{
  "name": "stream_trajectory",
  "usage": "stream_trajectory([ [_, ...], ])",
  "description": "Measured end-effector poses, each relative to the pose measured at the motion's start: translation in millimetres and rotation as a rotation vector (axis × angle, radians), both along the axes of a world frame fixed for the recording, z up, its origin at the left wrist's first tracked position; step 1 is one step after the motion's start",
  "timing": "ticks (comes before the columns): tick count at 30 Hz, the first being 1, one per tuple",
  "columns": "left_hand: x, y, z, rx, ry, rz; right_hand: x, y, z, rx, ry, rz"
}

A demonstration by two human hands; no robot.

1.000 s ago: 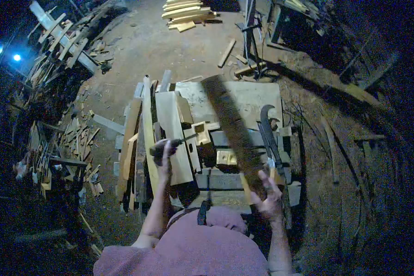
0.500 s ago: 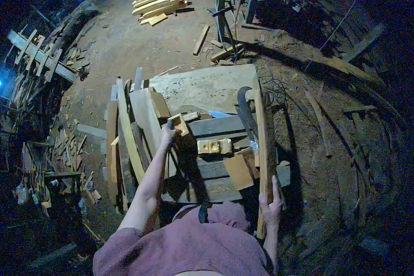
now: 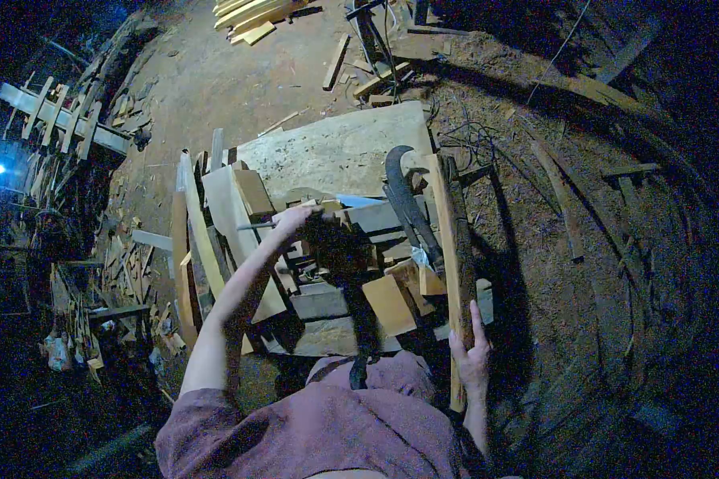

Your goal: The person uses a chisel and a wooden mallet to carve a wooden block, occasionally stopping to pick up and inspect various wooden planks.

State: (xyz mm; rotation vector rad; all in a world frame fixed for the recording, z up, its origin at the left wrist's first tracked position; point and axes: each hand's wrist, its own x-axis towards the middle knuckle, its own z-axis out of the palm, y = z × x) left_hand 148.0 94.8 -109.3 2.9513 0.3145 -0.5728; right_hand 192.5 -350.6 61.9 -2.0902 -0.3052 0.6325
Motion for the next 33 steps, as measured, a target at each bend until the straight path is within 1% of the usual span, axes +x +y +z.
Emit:
stream_trajectory([
  [2,5,5,-22,-0.037,-0.038,-0.028,3,-5,-1,0.009,0.02,-0.003],
  [3,9,1,-10,-0.071,-0.075,-0.056,4,-6,1,0.027,-0.016,0.013],
  [4,8,-2,3,-0.135,-0.103,0.067,5,-7,2,0.046,-0.051,0.029],
  [5,13,-17,61,-0.172,-0.129,0.137,7,-10,0,0.048,-0.048,0.035],
  [7,15,-4,59,-0.149,-0.192,0.175,8,-16,-8,0.039,-0.092,0.043],
  [8,17,-19,95,-0.166,-0.219,0.296,9,-19,-12,0.048,-0.085,0.05],
  [9,18,-32,106,-0.154,-0.217,0.304,11,-23,-16,0.028,-0.055,0.052],
  [11,31,-55,121,-1.379,-0.418,1.135,26,-28,-32,0.04,-0.053,0.066],
  [13,45,-106,109,-1.204,-0.574,0.571,40,-32,-52,0.116,-0.203,0.139],
  [14,52,-129,124,-0.828,-0.731,0.321,46,-15,-15,0.027,0.123,0.069],
  [15,61,-153,138,-0.45,-0.838,0.076,53,-20,-36,0.054,-0.18,0.115],
  [17,75,-183,125,-0.25,-0.759,0.075,69,-14,-12,0.047,-0.116,0.166],
  [18,79,-190,120,-0.248,-0.761,0.09,78,-13,-11,0.045,-0.115,0.181],
  [20,79,-195,107,-0.31,-0.843,0.092,90,-15,-13,0.073,-0.205,0.199],
  [21,80,-194,97,-0.305,-0.84,0.091,95,-18,-18,0.079,-0.202,0.198],
  [23,86,-186,76,-0.358,-0.794,0.142,103,-25,-28,0.124,-0.297,0.219],
  [24,88,-183,70,-0.368,-0.789,0.177,103,-28,-24,0.099,-0.169,0.187],
  [26,90,-174,39,-0.388,-0.835,0.195,100,-29,-12,0.08,-0.192,0.167],
  [28,88,-172,35,-0.358,-0.867,0.189,92,-36,-9,0.052,-0.211,0.144],
  [29,90,-172,35,-0.311,-0.799,0.181,90,-40,-7,0.079,-0.205,0.136],
  [31,94,-175,30,-0.302,-0.934,0.17,95,-49,-9,0.101,-0.219,0.136],
  [32,96,-176,29,-0.306,-0.945,0.17,95,-55,-13,0.115,-0.273,0.103],
  [33,96,-177,28,-0.291,-0.881,0.193,95,-61,-16,0.129,-0.321,0.069],
])
